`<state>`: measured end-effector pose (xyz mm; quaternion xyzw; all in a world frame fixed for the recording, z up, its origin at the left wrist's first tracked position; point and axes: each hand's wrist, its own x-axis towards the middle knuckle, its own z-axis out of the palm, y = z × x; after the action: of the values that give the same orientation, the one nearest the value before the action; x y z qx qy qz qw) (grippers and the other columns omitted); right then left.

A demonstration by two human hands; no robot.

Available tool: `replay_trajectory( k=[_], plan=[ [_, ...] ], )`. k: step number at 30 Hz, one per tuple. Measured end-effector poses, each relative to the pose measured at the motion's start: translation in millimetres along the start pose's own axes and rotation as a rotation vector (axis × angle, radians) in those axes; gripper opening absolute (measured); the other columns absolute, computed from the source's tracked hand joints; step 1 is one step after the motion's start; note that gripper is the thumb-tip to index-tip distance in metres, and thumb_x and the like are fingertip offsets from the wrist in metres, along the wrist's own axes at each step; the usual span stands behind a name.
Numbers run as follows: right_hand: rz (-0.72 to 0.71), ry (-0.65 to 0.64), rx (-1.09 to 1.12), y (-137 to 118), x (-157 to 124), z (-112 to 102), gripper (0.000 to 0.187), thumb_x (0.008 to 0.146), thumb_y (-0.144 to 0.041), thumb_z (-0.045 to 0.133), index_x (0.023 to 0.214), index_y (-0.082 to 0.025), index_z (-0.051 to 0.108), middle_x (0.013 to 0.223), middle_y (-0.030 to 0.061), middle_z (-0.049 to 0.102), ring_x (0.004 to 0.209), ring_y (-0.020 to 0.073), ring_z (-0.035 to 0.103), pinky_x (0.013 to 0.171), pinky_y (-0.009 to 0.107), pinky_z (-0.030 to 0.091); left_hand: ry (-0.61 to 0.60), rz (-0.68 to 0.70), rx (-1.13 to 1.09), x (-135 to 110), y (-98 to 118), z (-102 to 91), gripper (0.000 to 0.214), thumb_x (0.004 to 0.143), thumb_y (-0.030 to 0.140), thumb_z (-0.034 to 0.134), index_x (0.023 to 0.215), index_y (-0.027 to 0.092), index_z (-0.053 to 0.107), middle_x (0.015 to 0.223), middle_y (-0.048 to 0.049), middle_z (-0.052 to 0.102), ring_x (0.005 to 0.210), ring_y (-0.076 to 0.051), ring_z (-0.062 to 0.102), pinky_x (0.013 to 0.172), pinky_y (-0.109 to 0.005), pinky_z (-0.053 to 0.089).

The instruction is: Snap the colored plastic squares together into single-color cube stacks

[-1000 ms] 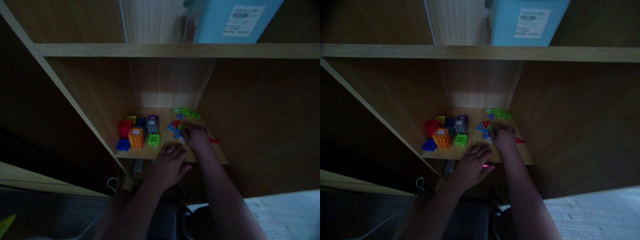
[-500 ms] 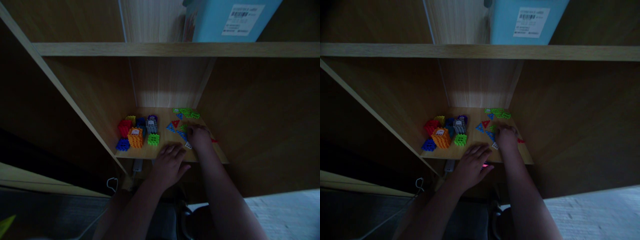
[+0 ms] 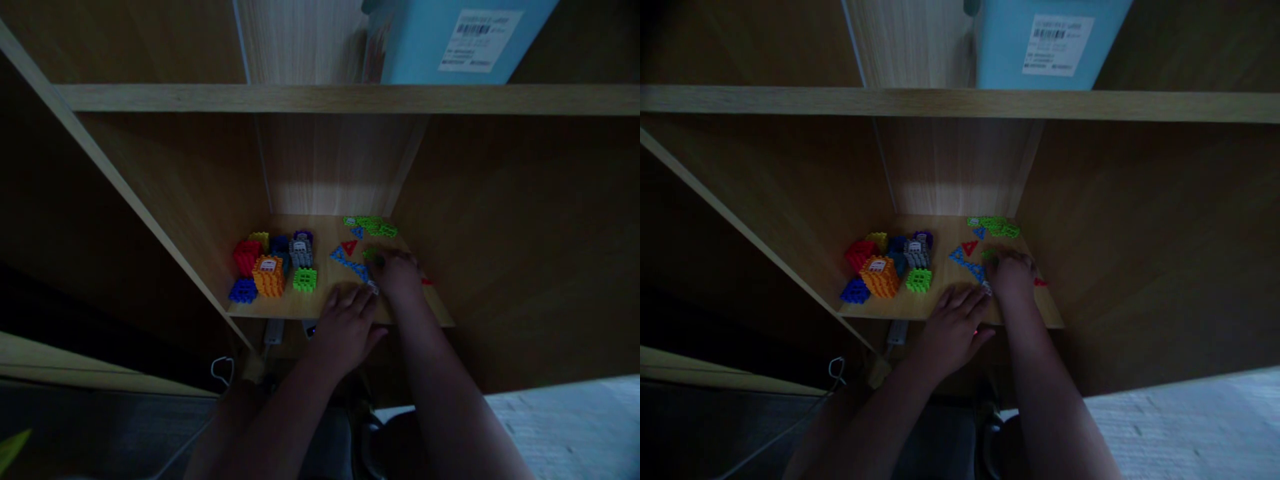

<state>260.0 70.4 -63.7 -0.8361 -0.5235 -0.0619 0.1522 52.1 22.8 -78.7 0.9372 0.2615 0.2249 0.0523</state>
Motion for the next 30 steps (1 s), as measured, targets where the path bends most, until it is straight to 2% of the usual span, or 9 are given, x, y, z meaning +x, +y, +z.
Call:
replay_trajectory(
  k=[6,11,13,15,18,21,24,27,30],
  plan=[
    [0.003,0.085,0.045,-3.3,-3.3,-4.9,0.042,0.098,-0.048,0.065,0.125,-0.017,0.077,0.120,0.0216,0.078,0.114,0.0407,0.070,0.099,0.051,0.052,0.070,-0.101,0.031,3.5,-7.1,4.3,0.057,0.108,0.053,0.056,0.153,0.018,0.057,0.168,-0.0156,0.051,0.155,-0.034,0.046,0.131,-0.063,0.033],
    [-0.072,0.226,0.291,-2.4,-4.3,-6.2,0.044,0.097,-0.047,0.068,0.129,-0.017,0.067,0.121,0.0183,0.078,0.107,0.0333,0.074,0.096,0.043,0.056,0.111,-0.116,-0.030,5.7,-6.0,0.3,0.055,0.107,0.049,0.059,0.151,0.016,0.056,0.167,-0.0172,0.050,0.154,-0.036,0.047,0.131,-0.063,0.035],
    [-0.121,0.257,0.397,-1.6,-7.4,-9.2,0.046,0.097,-0.050,0.067,0.130,-0.018,0.063,0.125,0.0177,0.077,0.106,0.0318,0.075,0.093,0.041,0.057,0.168,-0.154,-0.113,4.4,-4.3,-3.0,0.047,0.107,0.041,0.060,0.146,0.016,0.058,0.159,-0.0173,0.059,0.146,-0.034,0.055,0.126,-0.058,0.044],
    [-0.203,0.254,0.473,-1.1,-12.5,-13.8,0.044,0.097,-0.051,0.068,0.129,-0.020,0.062,0.125,0.0158,0.077,0.106,0.0309,0.075,0.093,0.041,0.058,0.252,-0.228,-0.219,1.5,-3.7,-6.5,0.035,0.107,0.032,0.059,0.138,0.018,0.061,0.140,-0.0159,0.070,0.133,-0.031,0.065,0.115,-0.051,0.055],
    [-0.381,0.211,0.553,-2.6,-22.1,-23.5,0.038,0.095,-0.046,0.072,0.124,-0.022,0.063,0.119,0.0125,0.077,0.105,0.0290,0.075,0.094,0.041,0.059,0.376,-0.344,-0.383,-3.7,-6.5,-12.0,0.022,0.105,0.025,0.059,0.125,0.020,0.065,0.117,-0.0113,0.077,0.113,-0.027,0.073,0.102,-0.046,0.061],
    [-0.496,0.170,0.631,-7.3,-31.6,-36.3,0.035,0.093,-0.041,0.076,0.121,-0.024,0.064,0.115,0.0101,0.078,0.103,0.0273,0.076,0.094,0.041,0.060,0.463,-0.456,-0.623,-5.6,-11.7,-18.1,0.020,0.106,0.032,0.060,0.121,0.021,0.065,0.102,-0.0076,0.079,0.094,-0.022,0.076,0.086,-0.037,0.062],
    [-0.536,0.162,0.704,-14.1,-39.6,-50.9,0.035,0.091,-0.040,0.081,0.118,-0.025,0.064,0.115,0.0091,0.078,0.101,0.0267,0.076,0.093,0.042,0.061,0.511,-0.569,-0.910,-4.2,-15.2,-23.9,0.030,0.107,0.049,0.058,0.118,0.021,0.063,0.084,-0.0026,0.075,0.076,-0.017,0.073,0.069,-0.027,0.057],
    [-0.645,0.155,0.785,-21.2,-46.3,-61.5,0.034,0.089,-0.037,0.085,0.114,-0.026,0.065,0.117,0.0083,0.079,0.100,0.0257,0.077,0.088,0.040,0.063,0.512,-0.655,-1.144,-2.8,-16.5,-28.3,0.046,0.104,0.066,0.058,0.108,0.020,0.063,0.070,0.0021,0.066,0.059,-0.013,0.061,0.056,-0.023,0.046],
    [-0.741,0.115,0.823,-28.8,-51.4,-64.4,0.034,0.090,-0.033,0.086,0.116,-0.028,0.065,0.122,0.0074,0.078,0.104,0.0247,0.077,0.089,0.039,0.064,0.515,-0.671,-1.242,-2.4,-18.5,-32.0,0.055,0.096,0.076,0.064,0.094,0.020,0.062,0.063,0.0043,0.060,0.052,-0.010,0.050,0.051,-0.021,0.038]
  ],
)
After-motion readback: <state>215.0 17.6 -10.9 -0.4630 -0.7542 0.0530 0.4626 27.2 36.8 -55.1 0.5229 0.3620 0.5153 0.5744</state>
